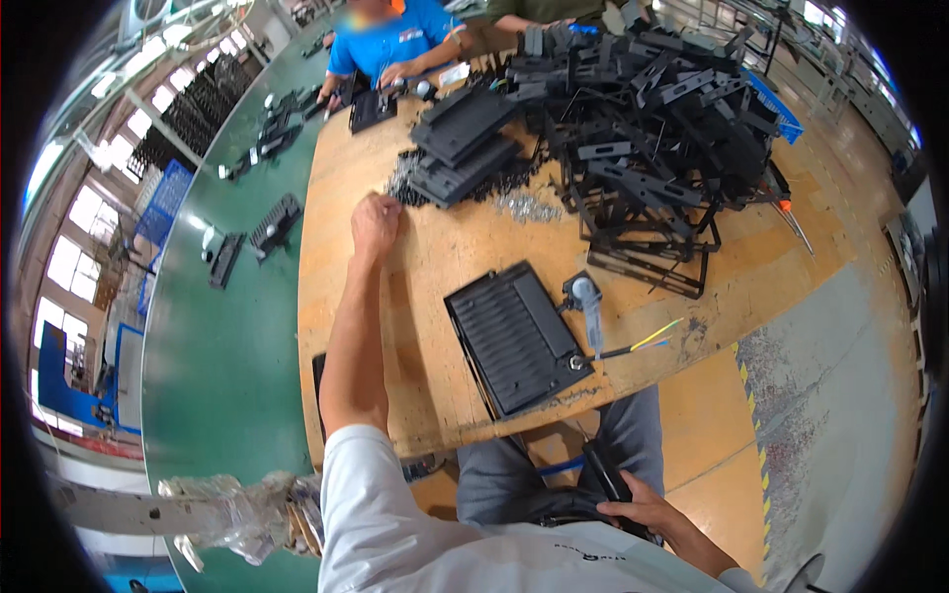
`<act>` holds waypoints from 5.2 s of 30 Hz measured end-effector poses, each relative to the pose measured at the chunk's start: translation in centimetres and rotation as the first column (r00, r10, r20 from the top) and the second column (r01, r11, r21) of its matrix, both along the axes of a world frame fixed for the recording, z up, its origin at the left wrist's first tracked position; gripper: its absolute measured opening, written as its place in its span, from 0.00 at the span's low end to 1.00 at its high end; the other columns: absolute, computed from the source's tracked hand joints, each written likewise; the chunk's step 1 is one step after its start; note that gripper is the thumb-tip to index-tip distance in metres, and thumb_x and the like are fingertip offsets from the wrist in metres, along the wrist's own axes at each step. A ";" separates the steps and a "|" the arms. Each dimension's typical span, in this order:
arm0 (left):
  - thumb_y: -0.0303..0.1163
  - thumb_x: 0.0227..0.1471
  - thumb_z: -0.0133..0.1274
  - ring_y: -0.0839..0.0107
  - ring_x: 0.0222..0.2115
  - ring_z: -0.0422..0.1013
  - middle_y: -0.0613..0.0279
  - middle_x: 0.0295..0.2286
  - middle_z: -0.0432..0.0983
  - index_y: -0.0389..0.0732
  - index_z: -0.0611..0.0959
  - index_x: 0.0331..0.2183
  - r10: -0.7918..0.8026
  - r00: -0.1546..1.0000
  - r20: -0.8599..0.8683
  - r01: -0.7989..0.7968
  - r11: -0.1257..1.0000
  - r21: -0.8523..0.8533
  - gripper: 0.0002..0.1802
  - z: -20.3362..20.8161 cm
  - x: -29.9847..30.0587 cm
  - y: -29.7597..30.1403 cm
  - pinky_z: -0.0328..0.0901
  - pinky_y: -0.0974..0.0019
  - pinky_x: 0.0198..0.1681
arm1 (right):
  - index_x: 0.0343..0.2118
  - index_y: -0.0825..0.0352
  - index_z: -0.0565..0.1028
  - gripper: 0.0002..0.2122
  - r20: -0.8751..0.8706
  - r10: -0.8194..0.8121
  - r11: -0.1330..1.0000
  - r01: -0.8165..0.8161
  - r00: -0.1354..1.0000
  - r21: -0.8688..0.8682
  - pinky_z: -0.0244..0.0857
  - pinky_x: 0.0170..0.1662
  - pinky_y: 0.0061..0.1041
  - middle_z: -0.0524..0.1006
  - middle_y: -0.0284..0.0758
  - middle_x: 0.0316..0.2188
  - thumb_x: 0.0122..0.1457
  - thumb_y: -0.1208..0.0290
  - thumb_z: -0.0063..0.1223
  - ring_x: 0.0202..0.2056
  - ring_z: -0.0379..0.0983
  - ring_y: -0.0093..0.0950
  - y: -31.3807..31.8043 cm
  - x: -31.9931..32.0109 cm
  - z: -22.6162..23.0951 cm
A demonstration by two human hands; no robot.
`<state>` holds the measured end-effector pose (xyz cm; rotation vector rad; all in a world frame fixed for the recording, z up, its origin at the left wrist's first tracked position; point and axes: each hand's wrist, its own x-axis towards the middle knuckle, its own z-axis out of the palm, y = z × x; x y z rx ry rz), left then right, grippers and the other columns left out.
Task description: Assembling LED floodlight housings by attaching internal components and securing them with an electric screwdriver.
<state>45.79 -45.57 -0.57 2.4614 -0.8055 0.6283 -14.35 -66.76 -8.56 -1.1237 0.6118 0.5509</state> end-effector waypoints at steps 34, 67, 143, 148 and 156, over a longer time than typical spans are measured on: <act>0.24 0.48 0.54 0.44 0.37 0.75 0.41 0.33 0.78 0.33 0.82 0.34 -0.001 1.000 0.020 -0.003 0.978 0.208 0.09 0.1 -3.0 1.8 0.70 0.50 0.43 | 0.56 0.77 0.62 0.37 0.128 0.123 0.988 -0.110 0.984 -0.110 0.65 0.26 0.21 0.75 0.34 0.24 0.53 0.56 0.70 0.23 0.73 0.21 0.3 -0.6 0.9; 0.31 0.61 0.55 0.59 0.43 0.79 0.55 0.38 0.82 0.37 0.80 0.42 -0.880 0.281 -0.384 -0.524 0.195 -0.829 0.10 0.7 -41.6 1.2 0.76 0.57 0.47 | 0.58 0.77 0.63 0.36 0.579 0.328 0.923 -0.122 0.746 -0.366 0.68 0.49 0.30 0.78 0.47 0.42 0.53 0.60 0.68 0.44 0.76 0.32 3.7 3.2 10.0; 0.30 0.61 0.53 0.70 0.37 0.76 0.57 0.35 0.81 0.33 0.84 0.42 -0.489 0.777 -0.396 -0.011 0.619 -0.785 0.12 6.4 -36.0 -1.7 0.69 0.64 0.46 | 0.51 0.75 0.66 0.32 0.557 0.292 0.859 0.043 0.777 -0.511 0.70 0.38 0.32 0.76 0.43 0.30 0.50 0.59 0.72 0.33 0.77 0.34 3.4 4.7 9.7; 0.29 0.53 0.60 0.70 0.30 0.77 0.56 0.31 0.83 0.37 0.87 0.36 -0.273 0.928 -0.255 0.187 0.931 -0.315 0.08 6.8 -20.6 -4.1 0.70 0.68 0.36 | 0.53 0.75 0.66 0.33 0.613 0.267 0.885 0.062 0.744 -0.461 0.68 0.36 0.30 0.75 0.39 0.28 0.52 0.60 0.71 0.30 0.74 0.28 3.2 4.2 9.4; 0.32 0.49 0.61 0.57 0.34 0.79 0.52 0.31 0.83 0.40 0.87 0.36 -0.277 0.911 -0.306 0.272 0.960 -0.061 0.10 1.9 -10.1 -10.3 0.71 0.59 0.38 | 0.50 0.71 0.68 0.31 0.394 0.233 0.891 -0.034 0.889 -0.452 0.67 0.35 0.30 0.75 0.39 0.27 0.49 0.59 0.72 0.29 0.74 0.28 2.5 2.6 9.6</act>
